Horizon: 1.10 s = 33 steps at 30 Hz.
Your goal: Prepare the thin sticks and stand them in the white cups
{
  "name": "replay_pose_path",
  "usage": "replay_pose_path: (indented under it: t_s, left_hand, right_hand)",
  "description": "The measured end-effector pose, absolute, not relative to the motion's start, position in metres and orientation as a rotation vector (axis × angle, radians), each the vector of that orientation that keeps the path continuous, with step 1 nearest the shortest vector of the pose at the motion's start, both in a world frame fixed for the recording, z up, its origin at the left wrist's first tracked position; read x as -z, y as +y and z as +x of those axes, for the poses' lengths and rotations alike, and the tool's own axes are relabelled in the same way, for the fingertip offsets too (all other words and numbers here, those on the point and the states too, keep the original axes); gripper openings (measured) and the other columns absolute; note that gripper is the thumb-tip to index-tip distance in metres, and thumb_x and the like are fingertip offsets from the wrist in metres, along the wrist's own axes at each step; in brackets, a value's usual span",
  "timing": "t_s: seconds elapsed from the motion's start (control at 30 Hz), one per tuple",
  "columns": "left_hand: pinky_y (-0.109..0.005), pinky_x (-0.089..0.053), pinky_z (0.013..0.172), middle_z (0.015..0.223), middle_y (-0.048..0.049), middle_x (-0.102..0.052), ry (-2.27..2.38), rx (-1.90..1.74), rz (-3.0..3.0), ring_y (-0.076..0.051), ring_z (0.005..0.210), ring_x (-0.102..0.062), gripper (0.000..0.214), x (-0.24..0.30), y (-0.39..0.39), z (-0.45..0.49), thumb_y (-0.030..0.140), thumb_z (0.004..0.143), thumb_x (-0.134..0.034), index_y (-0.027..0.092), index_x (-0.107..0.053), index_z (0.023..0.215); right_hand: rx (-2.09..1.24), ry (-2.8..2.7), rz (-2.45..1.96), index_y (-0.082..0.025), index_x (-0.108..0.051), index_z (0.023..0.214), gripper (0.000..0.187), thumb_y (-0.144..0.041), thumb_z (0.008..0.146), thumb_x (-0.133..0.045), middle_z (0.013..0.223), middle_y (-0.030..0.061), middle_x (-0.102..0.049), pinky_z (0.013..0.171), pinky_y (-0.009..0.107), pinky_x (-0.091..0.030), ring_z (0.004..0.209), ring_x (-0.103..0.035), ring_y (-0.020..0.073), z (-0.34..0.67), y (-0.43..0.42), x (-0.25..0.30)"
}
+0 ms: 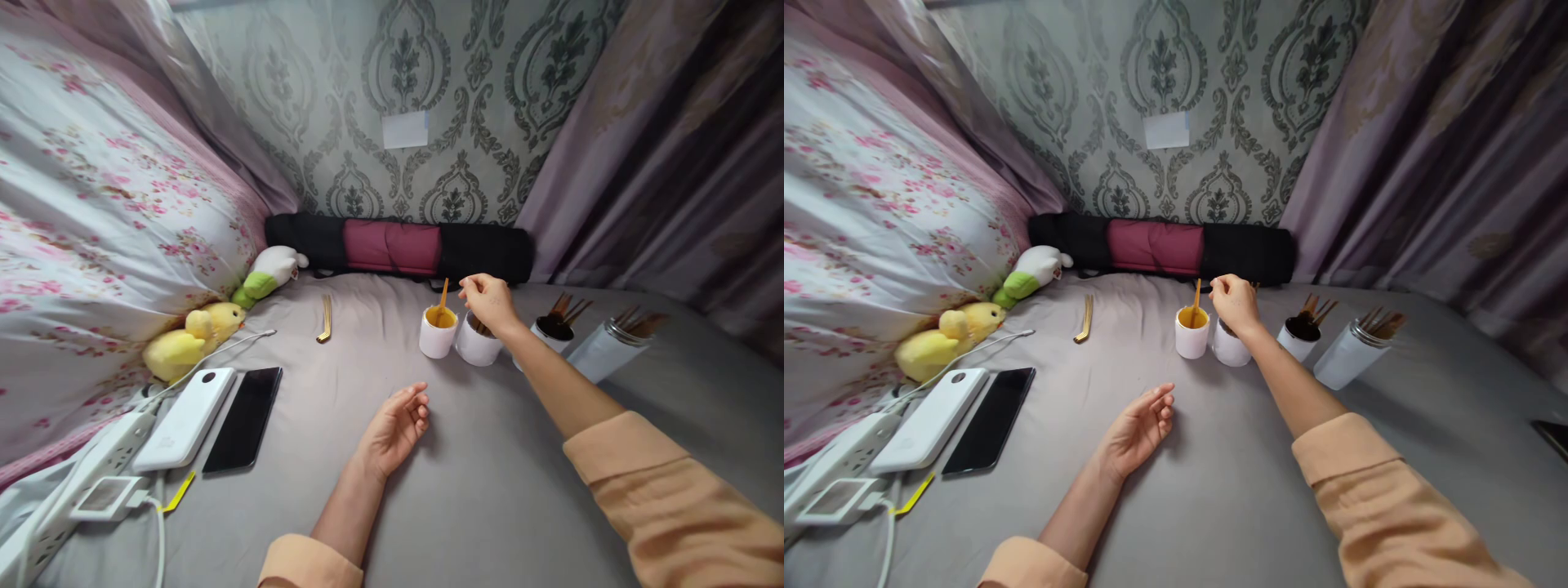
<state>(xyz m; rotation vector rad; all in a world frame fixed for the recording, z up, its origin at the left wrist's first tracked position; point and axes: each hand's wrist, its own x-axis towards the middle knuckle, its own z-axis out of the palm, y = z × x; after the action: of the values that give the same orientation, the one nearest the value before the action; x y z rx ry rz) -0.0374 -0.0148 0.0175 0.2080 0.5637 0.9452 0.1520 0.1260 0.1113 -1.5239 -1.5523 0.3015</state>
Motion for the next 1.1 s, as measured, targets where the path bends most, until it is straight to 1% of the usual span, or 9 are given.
replay_pose_path:
  t_s: [0.23,0.37,0.47,0.77,0.93,1.1]
  left_hand:
    - [-0.017,-0.041,0.052,0.075,-0.0028,-0.058,0.569,-0.941,0.201,-0.006,0.060,-0.053,0.022,-0.018,-0.015,-0.038,0.020,0.074,-0.060,0.012,-0.059,0.094]
    - [-0.017,-0.041,0.052,0.074,-0.0024,-0.058,0.565,-0.936,0.193,-0.005,0.059,-0.052,0.021,-0.018,-0.015,-0.038,0.020,0.075,-0.059,0.012,-0.059,0.094]
    - [-0.017,-0.041,0.052,0.075,-0.0028,-0.058,0.559,-0.941,0.183,-0.006,0.059,-0.052,0.020,-0.018,-0.015,-0.038,0.019,0.075,-0.060,0.011,-0.059,0.093]
    - [-0.017,-0.041,0.052,0.073,-0.0030,-0.059,0.556,-0.947,0.159,-0.006,0.059,-0.053,0.014,-0.020,-0.015,-0.037,0.017,0.075,-0.058,0.011,-0.059,0.087]
    - [-0.017,-0.041,0.051,0.072,-0.0022,-0.058,0.543,-0.953,0.156,-0.006,0.058,-0.053,0.012,-0.020,-0.015,-0.037,0.016,0.075,-0.058,0.010,-0.058,0.085]
    - [-0.016,-0.041,0.051,0.070,-0.0010,-0.057,0.532,-0.956,0.147,-0.006,0.057,-0.052,0.010,-0.018,-0.015,-0.037,0.016,0.075,-0.058,0.011,-0.057,0.084]
  right_hand:
    - [-0.348,-1.491,-1.477,-0.016,-0.061,0.078,0.031,-0.040,0.081,-0.041,0.066,0.0048,-0.063,0.053,0.024,-0.043,0.053,-0.056,0.0129,0.154,0.112,-0.108]
    - [-0.421,-1.434,-1.457,-0.016,-0.061,0.078,0.038,-0.049,0.079,-0.041,0.064,0.0046,-0.062,0.047,0.023,-0.040,0.048,-0.053,0.0118,0.151,0.099,-0.107]
    - [-0.500,-1.399,-1.419,-0.017,-0.060,0.077,0.039,-0.052,0.078,-0.043,0.061,0.0035,-0.060,0.046,0.023,-0.040,0.046,-0.051,0.0115,0.148,0.087,-0.106]
    - [-0.741,-1.304,-1.356,-0.018,-0.056,0.070,0.039,-0.054,0.077,-0.044,0.057,0.0012,-0.053,0.040,0.021,-0.035,0.044,-0.045,0.0099,0.136,0.053,-0.100]
    - [-0.841,-1.279,-1.335,-0.018,-0.054,0.067,0.039,-0.054,0.077,-0.044,0.054,-0.0008,-0.050,0.041,0.021,-0.035,0.043,-0.044,0.0090,0.127,0.040,-0.086]
    - [-0.929,-1.210,-1.359,-0.016,-0.054,0.067,0.040,-0.054,0.077,-0.044,0.052,-0.0020,-0.047,0.038,0.019,-0.031,0.041,-0.040,0.0078,0.115,0.032,-0.068]
